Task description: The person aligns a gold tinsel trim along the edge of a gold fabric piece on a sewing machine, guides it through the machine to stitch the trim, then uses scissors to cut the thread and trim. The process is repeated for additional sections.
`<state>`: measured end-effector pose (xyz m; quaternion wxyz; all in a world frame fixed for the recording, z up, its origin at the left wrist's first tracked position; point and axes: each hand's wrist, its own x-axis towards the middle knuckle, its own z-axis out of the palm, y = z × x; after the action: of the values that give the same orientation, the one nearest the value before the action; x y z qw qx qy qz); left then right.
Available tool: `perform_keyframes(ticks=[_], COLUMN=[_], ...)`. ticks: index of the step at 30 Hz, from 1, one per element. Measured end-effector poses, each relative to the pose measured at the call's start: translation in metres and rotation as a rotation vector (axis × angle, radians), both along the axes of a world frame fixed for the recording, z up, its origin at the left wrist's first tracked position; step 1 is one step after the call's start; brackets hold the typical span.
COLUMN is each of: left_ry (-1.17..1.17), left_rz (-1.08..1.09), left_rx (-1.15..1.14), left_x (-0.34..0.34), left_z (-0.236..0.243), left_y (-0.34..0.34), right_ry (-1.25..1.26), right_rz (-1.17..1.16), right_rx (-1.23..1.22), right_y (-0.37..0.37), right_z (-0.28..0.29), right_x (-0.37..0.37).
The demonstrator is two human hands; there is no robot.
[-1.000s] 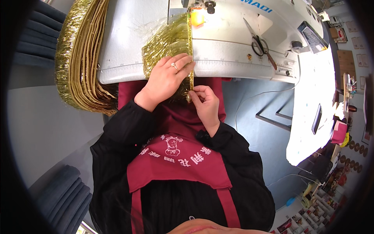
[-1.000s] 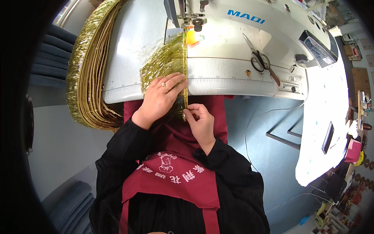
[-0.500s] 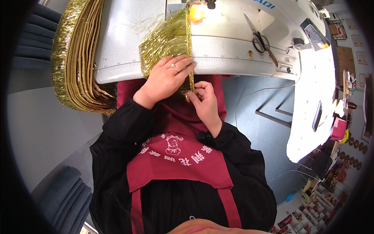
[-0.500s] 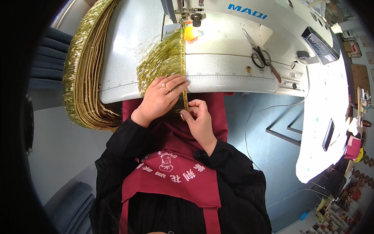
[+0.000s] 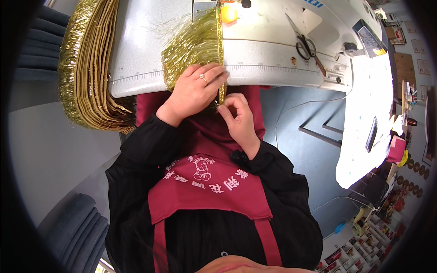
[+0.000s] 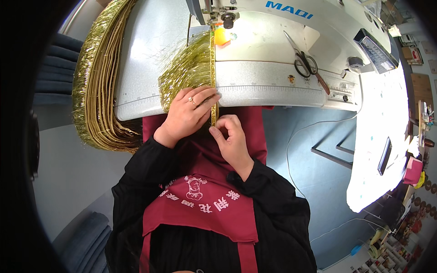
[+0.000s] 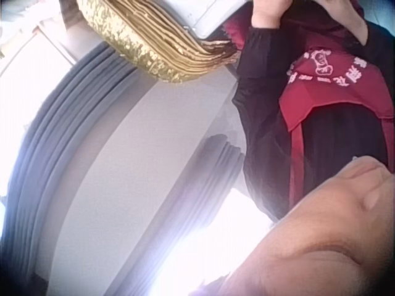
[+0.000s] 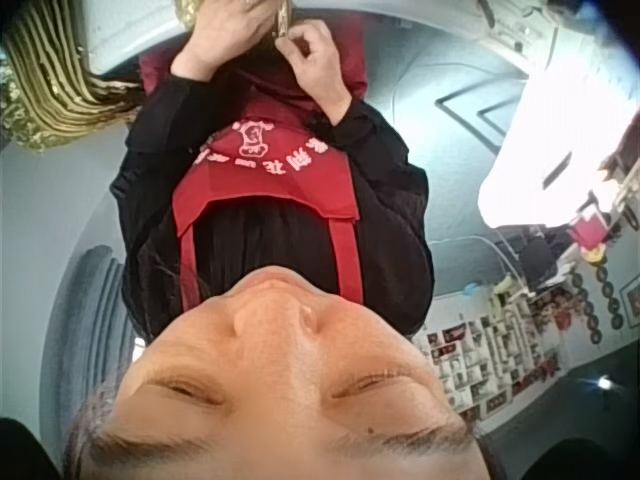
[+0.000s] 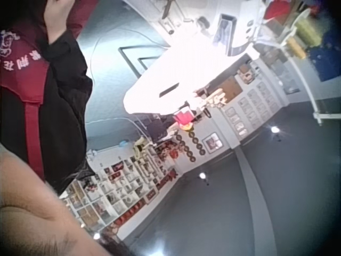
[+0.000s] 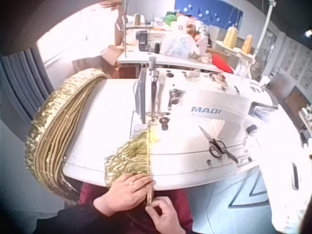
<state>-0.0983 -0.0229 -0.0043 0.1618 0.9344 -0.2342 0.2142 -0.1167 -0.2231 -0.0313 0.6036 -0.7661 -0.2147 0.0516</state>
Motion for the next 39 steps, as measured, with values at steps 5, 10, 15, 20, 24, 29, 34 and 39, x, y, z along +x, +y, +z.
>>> perform_keyframes(ticks=[5, 10, 15, 20, 24, 29, 34, 39], left_ry=[-0.050, -0.154, -0.172, -0.161, -0.168, -0.201, -0.173, -0.164], left_rz=[0.035, 0.082, 0.145, 0.084, 0.009, -0.059, -0.068, -0.059], left_rx=[-0.016, -0.137, -0.314, -0.356, -0.332, -0.309, -0.292, -0.276], left_x=[-0.001, -0.006, -0.019, -0.031, -0.036, -0.045, -0.058, -0.062], left_z=[0.001, 0.004, 0.005, 0.006, 0.006, 0.004, 0.006, 0.009], left_y=[-0.001, 0.004, 0.013, 0.009, 0.000, -0.017, -0.028, -0.033], right_ry=[0.124, 0.429, 0.714, 0.593, -0.005, -0.921, -0.986, -0.998], right_rz=[0.198, 0.129, 0.051, 0.116, 0.129, 0.171, 0.351, 0.359], right_rx=[0.110, 0.286, 0.261, 0.056, -0.027, -0.224, -0.260, -0.272], right_y=[-0.003, -0.004, -0.007, -0.012, -0.008, -0.021, -0.032, -0.034], right_z=[0.001, 0.002, 0.001, 0.003, 0.002, 0.001, 0.005, 0.007], right_x=[0.002, 0.001, 0.023, 0.037, 0.038, 0.059, 0.067, 0.064])
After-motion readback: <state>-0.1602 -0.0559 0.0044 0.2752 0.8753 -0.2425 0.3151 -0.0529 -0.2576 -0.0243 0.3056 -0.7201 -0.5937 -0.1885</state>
